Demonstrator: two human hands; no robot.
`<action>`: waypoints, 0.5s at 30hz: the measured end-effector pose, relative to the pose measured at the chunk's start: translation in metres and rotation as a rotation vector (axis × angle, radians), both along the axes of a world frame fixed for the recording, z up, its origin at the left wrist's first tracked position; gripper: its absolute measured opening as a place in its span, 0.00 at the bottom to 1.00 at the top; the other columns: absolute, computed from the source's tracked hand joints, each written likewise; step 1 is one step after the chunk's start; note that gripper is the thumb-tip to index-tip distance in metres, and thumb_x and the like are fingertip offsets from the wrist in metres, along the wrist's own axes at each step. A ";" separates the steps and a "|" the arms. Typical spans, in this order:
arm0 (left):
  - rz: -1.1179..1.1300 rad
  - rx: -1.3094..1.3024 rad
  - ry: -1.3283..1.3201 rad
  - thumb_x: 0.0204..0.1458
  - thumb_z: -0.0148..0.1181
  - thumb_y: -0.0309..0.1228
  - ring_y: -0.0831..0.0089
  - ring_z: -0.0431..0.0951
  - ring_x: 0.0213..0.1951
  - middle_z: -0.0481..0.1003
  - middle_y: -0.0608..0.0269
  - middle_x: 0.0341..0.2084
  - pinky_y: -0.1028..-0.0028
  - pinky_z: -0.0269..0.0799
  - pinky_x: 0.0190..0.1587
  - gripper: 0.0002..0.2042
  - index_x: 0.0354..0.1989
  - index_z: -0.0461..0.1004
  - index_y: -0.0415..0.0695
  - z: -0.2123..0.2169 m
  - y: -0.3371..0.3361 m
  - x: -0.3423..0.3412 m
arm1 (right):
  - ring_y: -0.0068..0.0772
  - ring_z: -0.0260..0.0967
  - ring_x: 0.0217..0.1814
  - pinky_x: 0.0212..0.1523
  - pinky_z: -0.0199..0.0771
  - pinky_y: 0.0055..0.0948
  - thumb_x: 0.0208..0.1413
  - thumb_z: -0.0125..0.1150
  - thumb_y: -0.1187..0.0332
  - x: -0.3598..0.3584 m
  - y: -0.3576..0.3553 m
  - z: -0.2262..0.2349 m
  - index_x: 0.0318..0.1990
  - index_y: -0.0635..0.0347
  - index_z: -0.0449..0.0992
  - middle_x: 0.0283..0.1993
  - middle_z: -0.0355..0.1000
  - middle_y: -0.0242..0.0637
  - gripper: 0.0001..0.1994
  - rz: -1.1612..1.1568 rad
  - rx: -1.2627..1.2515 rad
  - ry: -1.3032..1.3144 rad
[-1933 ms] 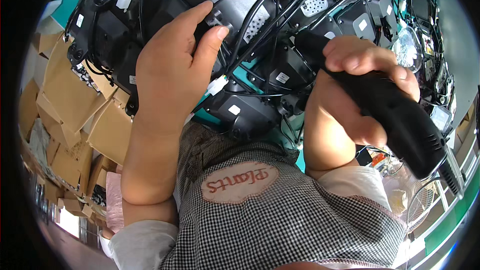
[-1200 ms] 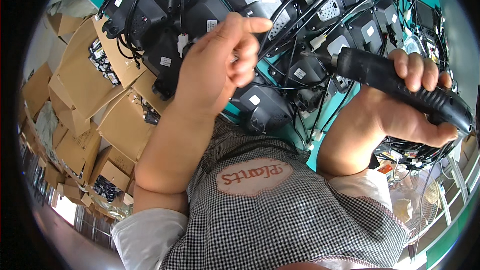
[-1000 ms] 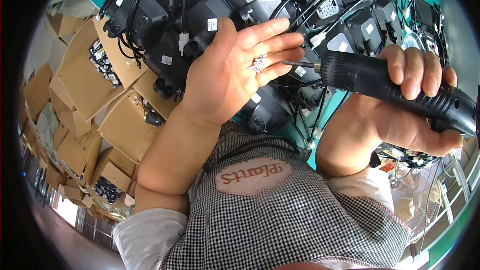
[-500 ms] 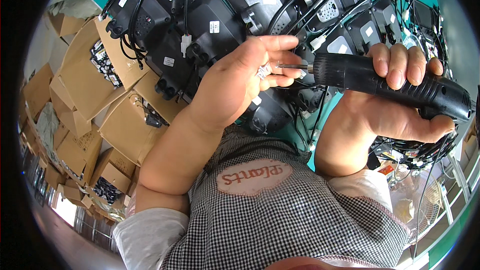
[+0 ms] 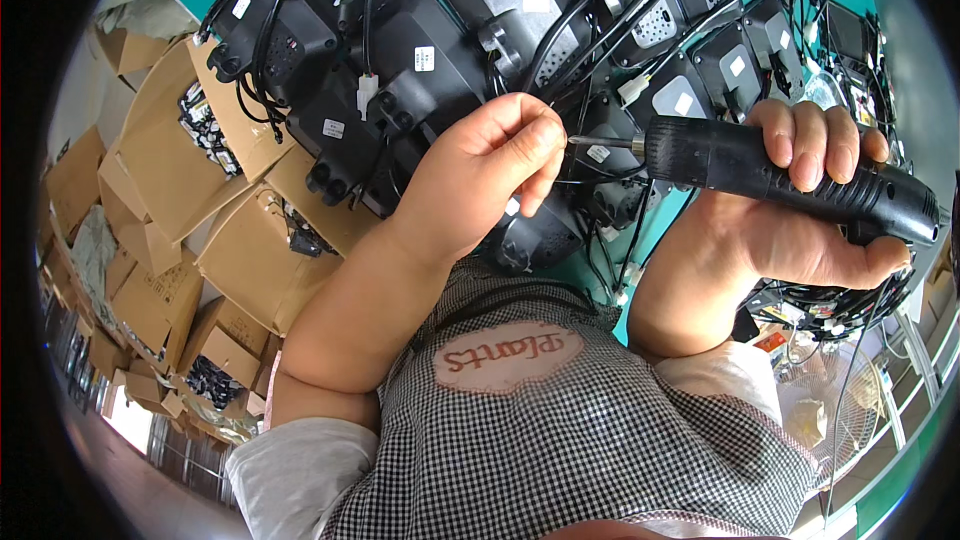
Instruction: The person fastens screws onto black plastic electronic components using an electric screwdriver.
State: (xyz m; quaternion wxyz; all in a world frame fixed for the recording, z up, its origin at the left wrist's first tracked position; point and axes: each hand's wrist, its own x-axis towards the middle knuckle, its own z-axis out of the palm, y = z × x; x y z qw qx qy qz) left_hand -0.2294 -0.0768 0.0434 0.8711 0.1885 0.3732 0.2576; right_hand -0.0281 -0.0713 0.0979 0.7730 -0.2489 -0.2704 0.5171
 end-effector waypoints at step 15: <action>-0.055 0.878 0.449 0.55 0.47 0.29 0.80 0.65 0.20 0.68 0.65 0.18 0.80 0.62 0.24 0.08 0.28 0.67 0.37 0.004 -0.002 0.010 | 0.22 0.62 0.23 0.28 0.64 0.24 0.34 0.65 0.52 0.008 0.003 0.003 0.35 0.60 0.68 0.25 0.63 0.28 0.25 0.068 -0.038 0.066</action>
